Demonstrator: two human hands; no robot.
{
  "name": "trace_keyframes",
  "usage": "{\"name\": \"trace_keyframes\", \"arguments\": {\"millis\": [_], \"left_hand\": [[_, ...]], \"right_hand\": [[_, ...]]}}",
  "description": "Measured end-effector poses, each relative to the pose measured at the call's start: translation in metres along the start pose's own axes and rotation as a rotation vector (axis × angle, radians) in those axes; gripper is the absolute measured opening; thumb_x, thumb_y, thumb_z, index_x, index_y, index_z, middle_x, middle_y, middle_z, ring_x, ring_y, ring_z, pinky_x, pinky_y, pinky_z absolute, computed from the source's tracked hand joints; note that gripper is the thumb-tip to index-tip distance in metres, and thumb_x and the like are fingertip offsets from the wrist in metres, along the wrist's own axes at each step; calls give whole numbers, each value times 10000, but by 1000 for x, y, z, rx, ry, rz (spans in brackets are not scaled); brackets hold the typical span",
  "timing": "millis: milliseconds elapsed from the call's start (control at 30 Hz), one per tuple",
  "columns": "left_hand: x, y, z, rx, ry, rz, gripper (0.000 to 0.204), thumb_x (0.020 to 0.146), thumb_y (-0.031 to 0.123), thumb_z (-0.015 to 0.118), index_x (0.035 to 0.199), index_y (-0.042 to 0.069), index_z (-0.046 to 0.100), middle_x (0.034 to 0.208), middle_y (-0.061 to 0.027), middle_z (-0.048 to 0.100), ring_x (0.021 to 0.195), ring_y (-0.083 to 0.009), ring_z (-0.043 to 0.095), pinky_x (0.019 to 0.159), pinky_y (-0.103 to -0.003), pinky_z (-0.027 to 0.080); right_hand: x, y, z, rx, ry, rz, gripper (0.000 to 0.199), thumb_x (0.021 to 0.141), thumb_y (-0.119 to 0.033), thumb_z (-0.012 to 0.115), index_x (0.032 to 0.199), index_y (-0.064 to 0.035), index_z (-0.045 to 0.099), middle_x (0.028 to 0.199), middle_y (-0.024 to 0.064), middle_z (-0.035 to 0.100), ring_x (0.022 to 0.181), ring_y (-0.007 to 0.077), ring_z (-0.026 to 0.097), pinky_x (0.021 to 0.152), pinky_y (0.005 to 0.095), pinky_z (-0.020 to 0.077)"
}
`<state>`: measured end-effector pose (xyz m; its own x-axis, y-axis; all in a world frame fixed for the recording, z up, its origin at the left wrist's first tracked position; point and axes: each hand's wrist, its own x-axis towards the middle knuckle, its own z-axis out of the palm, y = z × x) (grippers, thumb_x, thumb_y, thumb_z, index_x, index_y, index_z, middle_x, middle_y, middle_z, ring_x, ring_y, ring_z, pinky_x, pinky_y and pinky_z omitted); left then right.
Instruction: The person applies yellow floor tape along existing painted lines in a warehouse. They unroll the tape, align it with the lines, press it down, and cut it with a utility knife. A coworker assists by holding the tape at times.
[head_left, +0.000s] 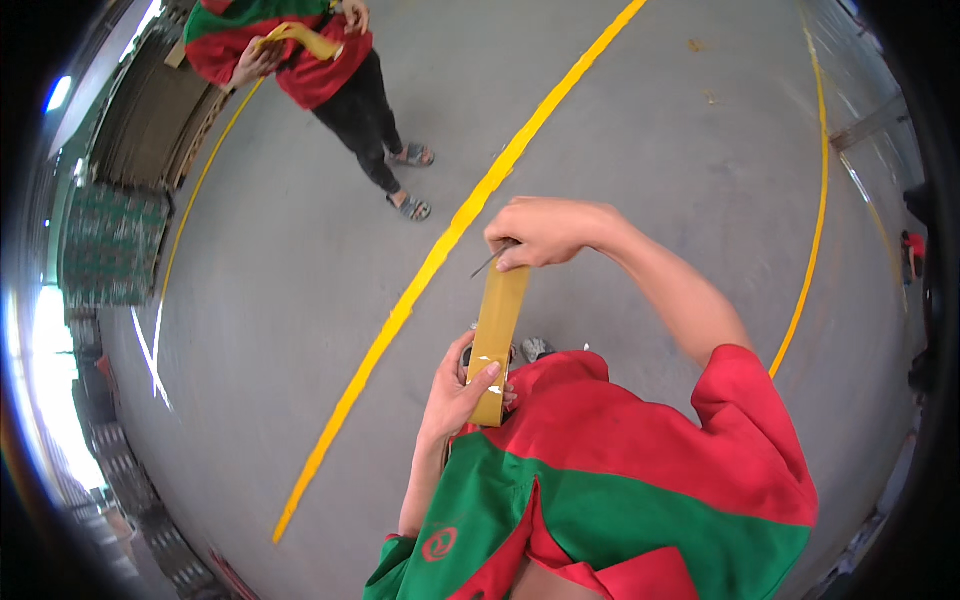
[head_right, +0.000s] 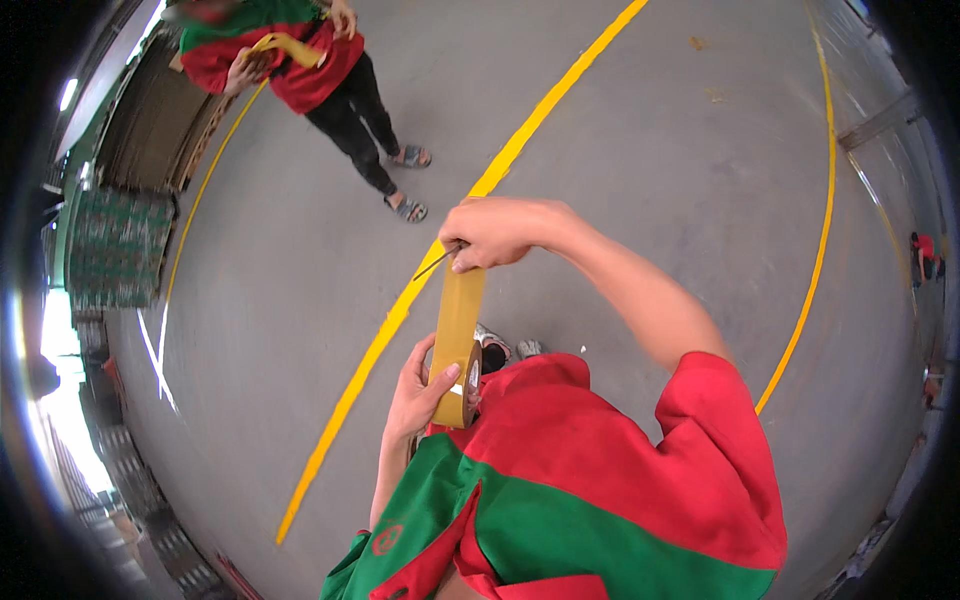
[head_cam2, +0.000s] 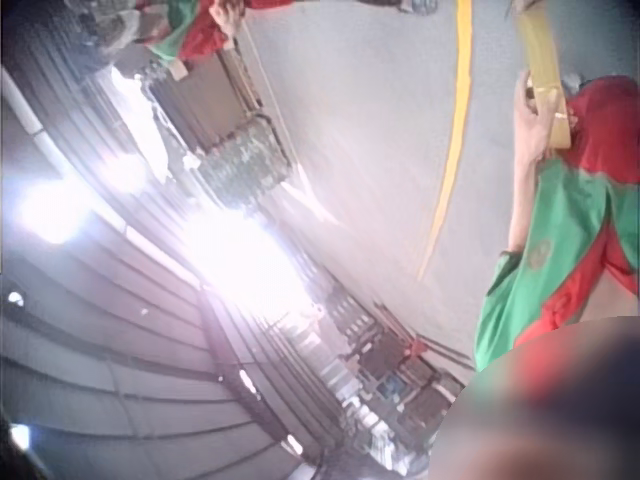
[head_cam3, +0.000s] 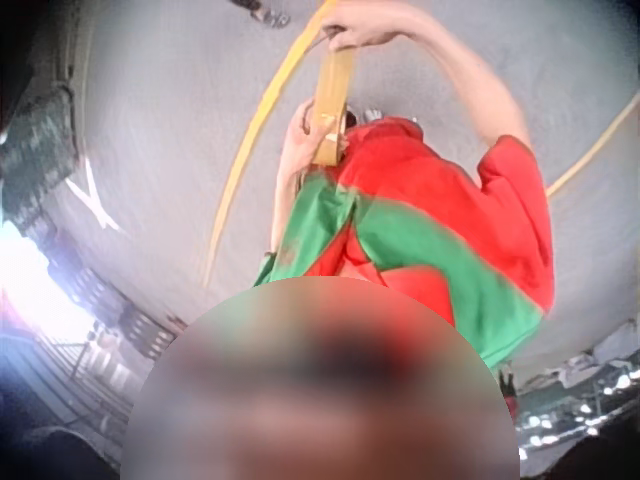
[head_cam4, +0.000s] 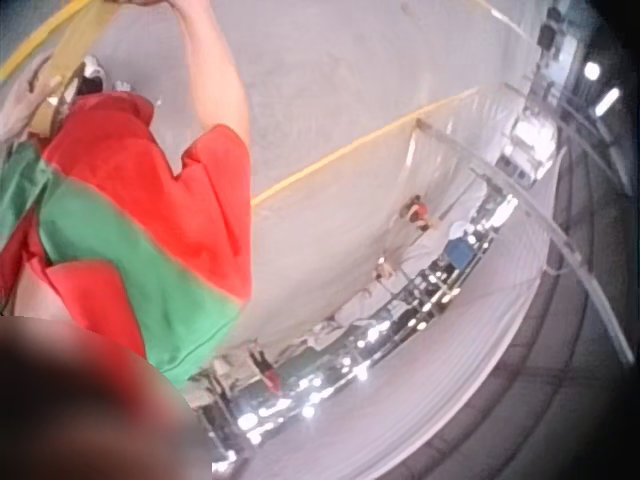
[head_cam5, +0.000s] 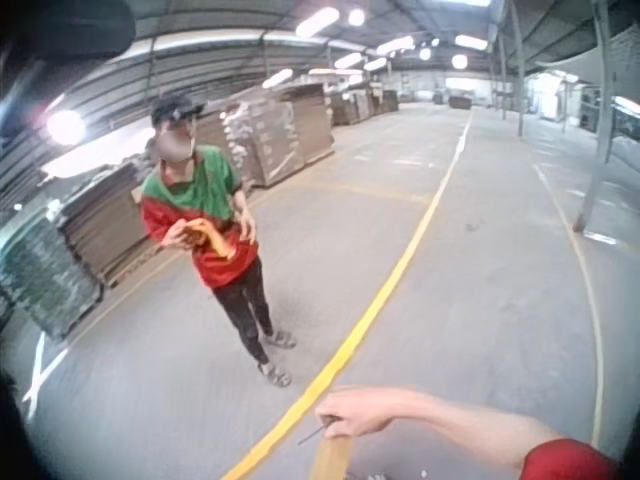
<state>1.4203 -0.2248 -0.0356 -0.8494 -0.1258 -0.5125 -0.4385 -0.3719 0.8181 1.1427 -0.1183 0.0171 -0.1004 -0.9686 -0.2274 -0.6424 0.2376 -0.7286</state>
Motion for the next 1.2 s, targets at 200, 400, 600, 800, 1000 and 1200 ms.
{"name": "trace_keyframes", "arguments": {"millis": [200, 400, 600, 800, 1000, 1200], "left_hand": [[85, 40, -43, -114, -26, 108, 608, 975, 160, 645, 1450, -15, 307, 915, -175, 680, 730, -226, 719, 657, -365, 615], [163, 109, -96, -143, 4, 215, 606, 978, 160, 636, 1460, -1, 305, 877, -146, 659, 710, -214, 704, 634, -354, 606], [220, 174, -141, -132, 46, 294, 601, 978, 179, 643, 1438, -14, 309, 840, -128, 654, 695, -210, 694, 617, -353, 596], [265, 218, -172, -199, 57, 366, 603, 983, 194, 640, 1433, -15, 297, 840, -155, 658, 683, -219, 694, 623, -348, 598], [285, 254, -186, -239, 156, 442, 494, 995, 204, 617, 1377, -1, 380, 978, -173, 633, 715, -241, 692, 631, -370, 602], [286, 248, -209, -242, 94, 479, 396, 997, 201, 615, 1312, 25, 448, 974, -118, 637, 698, -227, 669, 606, -367, 590]], "right_hand": [[84, -15, -83, -196, -126, 110, 238, 838, -152, 708, 966, 45, 670, 797, 144, 664, 779, 280, 638, 670, 416, 495], [174, -24, -154, -328, -27, 123, 264, 819, -133, 717, 1029, 25, 688, 882, 148, 704, 842, 290, 668, 709, 415, 537], [252, -21, -203, -339, 179, 123, 442, 796, -19, 664, 1237, -6, 644, 875, 196, 701, 865, 312, 692, 748, 397, 555], [303, -13, -239, -321, 296, 105, 506, 790, 0, 654, 1292, 12, 587, 960, 194, 708, 927, 318, 691, 800, 400, 556], [350, -6, -271, -355, 383, -32, 397, 816, -57, 700, 1198, 3, 611, 920, 178, 708, 906, 322, 691, 827, 409, 547], [387, 2, -262, -527, 417, -241, 293, 717, -139, 653, 971, 7, 672, 885, 227, 687, 855, 402, 674, 742, 482, 538]]}}
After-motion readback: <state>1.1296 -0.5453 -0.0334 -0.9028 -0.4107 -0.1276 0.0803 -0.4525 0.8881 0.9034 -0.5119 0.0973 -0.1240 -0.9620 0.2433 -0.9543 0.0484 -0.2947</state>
